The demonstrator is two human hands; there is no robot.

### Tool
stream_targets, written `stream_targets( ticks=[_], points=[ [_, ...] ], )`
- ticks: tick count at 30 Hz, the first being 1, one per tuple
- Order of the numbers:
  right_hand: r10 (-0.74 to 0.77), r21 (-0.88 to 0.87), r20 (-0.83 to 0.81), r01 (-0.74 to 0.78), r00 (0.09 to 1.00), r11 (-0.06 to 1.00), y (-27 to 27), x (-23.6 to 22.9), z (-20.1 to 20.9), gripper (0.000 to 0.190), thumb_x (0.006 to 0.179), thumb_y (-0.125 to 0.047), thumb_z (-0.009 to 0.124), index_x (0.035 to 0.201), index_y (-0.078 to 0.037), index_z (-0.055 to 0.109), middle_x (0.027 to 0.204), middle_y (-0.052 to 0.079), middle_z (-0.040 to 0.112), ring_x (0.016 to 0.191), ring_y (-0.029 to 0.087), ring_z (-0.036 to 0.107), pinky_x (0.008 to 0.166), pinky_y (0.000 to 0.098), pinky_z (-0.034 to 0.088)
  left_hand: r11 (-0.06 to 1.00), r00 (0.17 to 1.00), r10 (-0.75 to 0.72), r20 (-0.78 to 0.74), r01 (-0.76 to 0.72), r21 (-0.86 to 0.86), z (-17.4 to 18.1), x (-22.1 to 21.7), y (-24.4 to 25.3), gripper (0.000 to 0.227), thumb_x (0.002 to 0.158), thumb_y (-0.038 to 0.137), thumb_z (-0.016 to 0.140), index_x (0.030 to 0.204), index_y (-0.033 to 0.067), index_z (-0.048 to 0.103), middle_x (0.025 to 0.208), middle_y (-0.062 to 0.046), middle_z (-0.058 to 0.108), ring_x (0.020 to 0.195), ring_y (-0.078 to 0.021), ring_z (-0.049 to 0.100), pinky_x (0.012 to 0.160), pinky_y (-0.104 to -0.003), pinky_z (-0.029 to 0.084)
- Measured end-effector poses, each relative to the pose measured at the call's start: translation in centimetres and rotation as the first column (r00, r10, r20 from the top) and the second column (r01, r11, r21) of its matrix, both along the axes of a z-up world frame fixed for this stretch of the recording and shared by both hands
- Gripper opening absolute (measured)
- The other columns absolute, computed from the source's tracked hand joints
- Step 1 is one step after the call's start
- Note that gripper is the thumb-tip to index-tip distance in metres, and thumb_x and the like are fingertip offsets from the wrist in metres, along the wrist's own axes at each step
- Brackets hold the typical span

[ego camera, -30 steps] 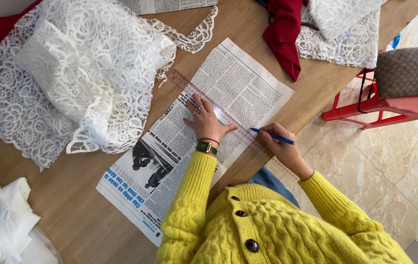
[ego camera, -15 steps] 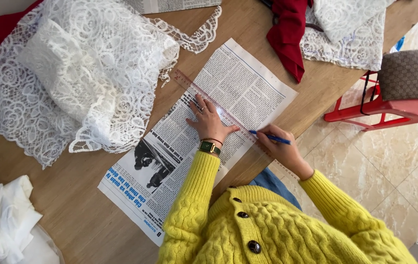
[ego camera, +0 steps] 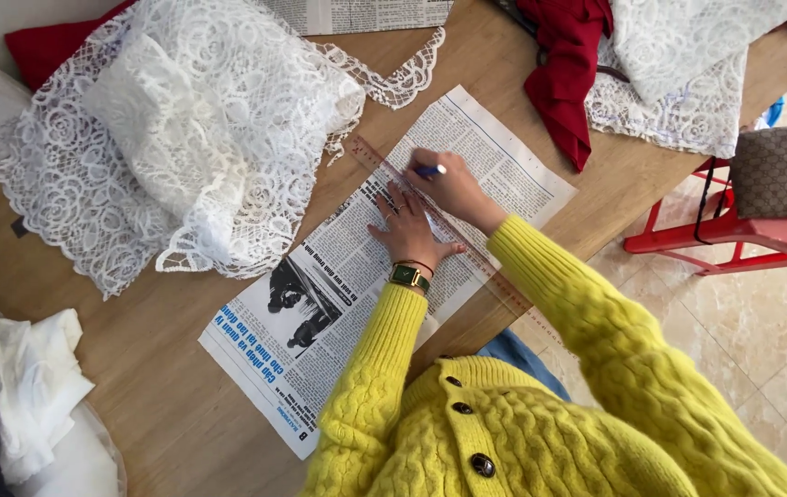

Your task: The person uses a ruler and a pen to draw straight lines on a newspaper sheet placed on a wooden table. They adjust the ruler's position multiple times to create a grid-like pattern and then use a curved template to draw a curved line on the newspaper.

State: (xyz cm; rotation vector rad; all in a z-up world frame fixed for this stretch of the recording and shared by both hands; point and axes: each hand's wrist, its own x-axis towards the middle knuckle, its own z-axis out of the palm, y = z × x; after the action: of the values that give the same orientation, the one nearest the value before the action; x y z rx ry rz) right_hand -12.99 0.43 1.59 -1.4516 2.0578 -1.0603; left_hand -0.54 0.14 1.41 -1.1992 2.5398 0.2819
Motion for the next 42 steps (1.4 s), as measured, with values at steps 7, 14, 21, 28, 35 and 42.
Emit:
stream_targets(
  ticks=[7,14,21,28,35,42],
  points=[
    [-0.109,0.397,0.067,0.074,0.992,0.915,15.9,1.1,4.0,0.018,0.093,-0.034,0.069,0.091,-0.016,0.067,0.080,0.011,0.074,0.084,0.037,0.073,0.079,0.0472,0.056,1.000,1.000,0.004,-0.029,-0.005,-0.018,-0.9,0.0,0.0,0.130,0.060,0.078,0.080,0.152,0.0020,0.029,0.166,-0.021,0.015,0.151,-0.0444,0.022,0.101,-0.077,0.037],
    [-0.254,0.381,0.159,0.178,0.954,0.907,20.4,1.9,5.4,0.015,0.093,-0.029,0.069,0.091,-0.015,0.071,0.079,0.014,0.074,0.080,0.038,0.073,0.079,0.0487,0.056,1.000,0.997,-0.001,-0.073,0.001,-0.005,-1.3,0.1,0.0,0.129,0.061,0.072,0.084,0.153,0.0001,0.027,0.165,-0.023,0.014,0.150,-0.0470,0.021,0.099,-0.079,0.034],
    [-0.438,0.039,0.191,0.439,0.878,0.897,24.4,4.5,4.0,0.019,0.106,-0.025,0.056,0.116,-0.017,0.070,0.092,0.009,0.077,0.090,0.028,0.073,0.087,0.0399,0.053,1.000,0.991,0.010,-0.131,-0.007,0.022,-1.5,0.3,-0.2,0.130,0.058,0.068,0.087,0.152,-0.0015,0.030,0.164,-0.025,0.016,0.148,-0.0492,0.022,0.099,-0.081,0.035],
    [-0.617,0.073,-0.219,0.644,0.755,0.762,31.3,8.4,-6.2,0.021,0.092,-0.036,0.075,0.098,-0.021,0.061,0.082,0.007,0.070,0.083,0.034,0.072,0.078,0.0435,0.055,1.000,0.973,0.007,-0.232,-0.004,0.015,-0.9,0.9,0.1,0.128,0.058,0.065,0.086,0.151,-0.0035,0.032,0.164,-0.025,0.020,0.147,-0.0471,0.026,0.101,-0.080,0.034],
    [-0.690,0.150,-0.061,0.690,0.721,0.708,31.2,10.2,-5.2,0.029,0.093,-0.037,0.074,0.090,-0.020,0.051,0.065,0.009,0.064,0.069,0.040,0.070,0.067,0.0462,0.054,0.999,0.975,-0.029,-0.222,0.023,-0.028,-1.3,2.0,0.0,0.129,0.060,0.076,0.077,0.153,-0.0012,0.031,0.164,-0.020,0.024,0.148,-0.0412,0.029,0.104,-0.075,0.034],
    [-0.717,0.195,0.098,0.693,0.690,0.694,31.7,13.3,-5.5,0.032,0.091,-0.035,0.078,0.089,-0.019,0.051,0.064,0.009,0.065,0.064,0.034,0.068,0.064,0.0404,0.052,0.996,0.939,-0.052,-0.340,0.021,-0.092,-2.4,6.1,0.1,0.111,0.072,0.067,0.073,0.156,0.0063,0.032,0.165,-0.019,0.025,0.153,-0.0436,0.017,0.108,-0.077,0.024]
  ],
)
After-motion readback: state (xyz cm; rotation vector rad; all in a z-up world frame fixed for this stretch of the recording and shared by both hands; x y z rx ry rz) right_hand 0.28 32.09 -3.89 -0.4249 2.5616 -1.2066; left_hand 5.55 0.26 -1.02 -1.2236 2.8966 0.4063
